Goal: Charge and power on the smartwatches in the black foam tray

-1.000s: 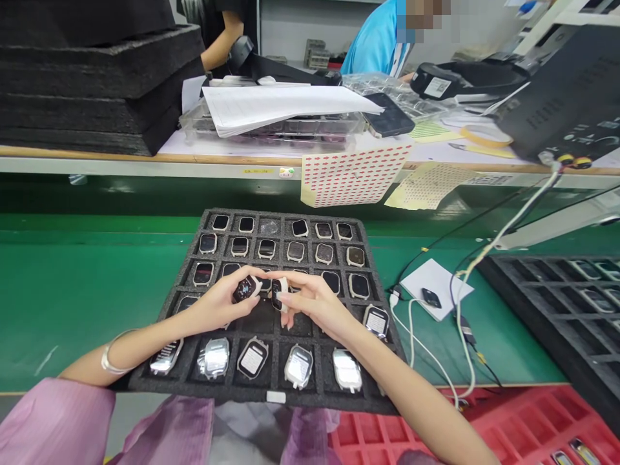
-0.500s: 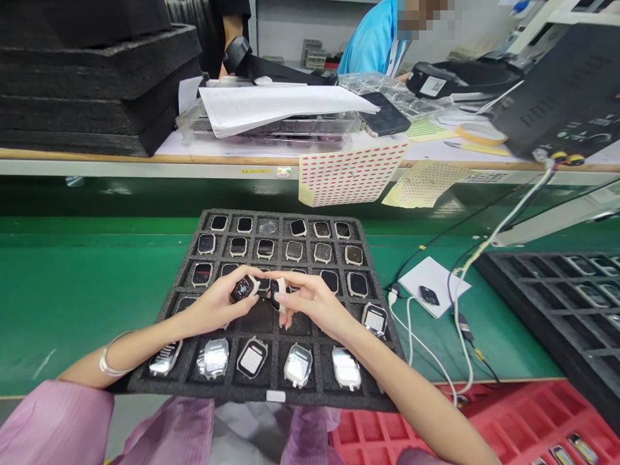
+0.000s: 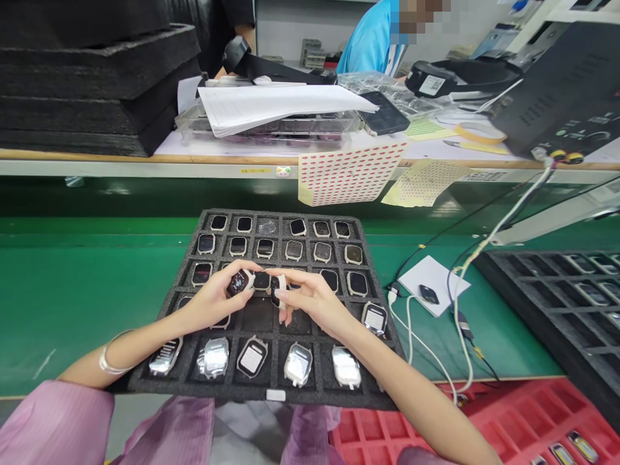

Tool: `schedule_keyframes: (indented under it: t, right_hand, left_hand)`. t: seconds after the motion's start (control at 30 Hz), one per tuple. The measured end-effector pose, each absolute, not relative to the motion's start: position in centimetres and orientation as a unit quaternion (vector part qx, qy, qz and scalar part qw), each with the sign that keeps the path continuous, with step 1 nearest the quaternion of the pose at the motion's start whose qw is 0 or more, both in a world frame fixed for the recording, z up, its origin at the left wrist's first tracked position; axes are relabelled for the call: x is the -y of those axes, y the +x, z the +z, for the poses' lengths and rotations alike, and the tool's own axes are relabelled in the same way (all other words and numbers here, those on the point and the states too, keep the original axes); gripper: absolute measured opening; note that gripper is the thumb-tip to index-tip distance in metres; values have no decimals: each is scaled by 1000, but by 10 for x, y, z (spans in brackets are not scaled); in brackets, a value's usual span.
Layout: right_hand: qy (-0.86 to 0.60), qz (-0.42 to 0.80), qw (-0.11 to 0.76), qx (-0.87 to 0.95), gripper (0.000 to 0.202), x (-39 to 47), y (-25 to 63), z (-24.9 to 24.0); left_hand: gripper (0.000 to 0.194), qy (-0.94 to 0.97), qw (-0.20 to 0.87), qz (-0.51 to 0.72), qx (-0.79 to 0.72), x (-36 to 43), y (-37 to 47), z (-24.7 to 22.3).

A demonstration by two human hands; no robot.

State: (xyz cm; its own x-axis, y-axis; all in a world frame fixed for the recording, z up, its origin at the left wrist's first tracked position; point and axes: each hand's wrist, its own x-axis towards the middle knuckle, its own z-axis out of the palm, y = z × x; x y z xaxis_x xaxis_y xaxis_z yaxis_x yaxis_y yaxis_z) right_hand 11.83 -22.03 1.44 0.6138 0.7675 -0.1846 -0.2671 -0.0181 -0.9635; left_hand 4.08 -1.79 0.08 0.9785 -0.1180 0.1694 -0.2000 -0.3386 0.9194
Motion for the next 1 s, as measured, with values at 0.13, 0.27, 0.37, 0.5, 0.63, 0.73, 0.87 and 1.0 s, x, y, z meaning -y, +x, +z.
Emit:
schedule_keyframes:
  t: [0.13,0.27,0.37,0.5,0.63,0.73,0.87,1.0]
  right_hand:
    - [-602,388,663,219,46,222,117,18]
    - [-591,390,670,222,44,223,116,19]
    - [-588,395,672,214,44,222,116,18]
    - [-564,411,689,196,45,221,118,14]
    - [-565,415,689,185,38,221,119,13]
    - [-580,396,690,175,38,220,119,12]
    - [-611,366,679,179,44,220,119,11]
    - [-627,347,671,192,50,222,121,8]
  left_hand:
    - [35,815,570,41,96,18,39,2]
    - [33,819,565,31,98,17,39,2]
    - [38,814,575,18,78,19,40,-2]
    - [55,733,679,-22,31,23,44,-7]
    - [43,621,780,-66,-32,25,46,-1]
    - [37,557,823,-90,-62,24,47,5]
    - [37,527,841,-102,-65,22,47,4]
    - [41,527,843,-98,-50,21,48,0]
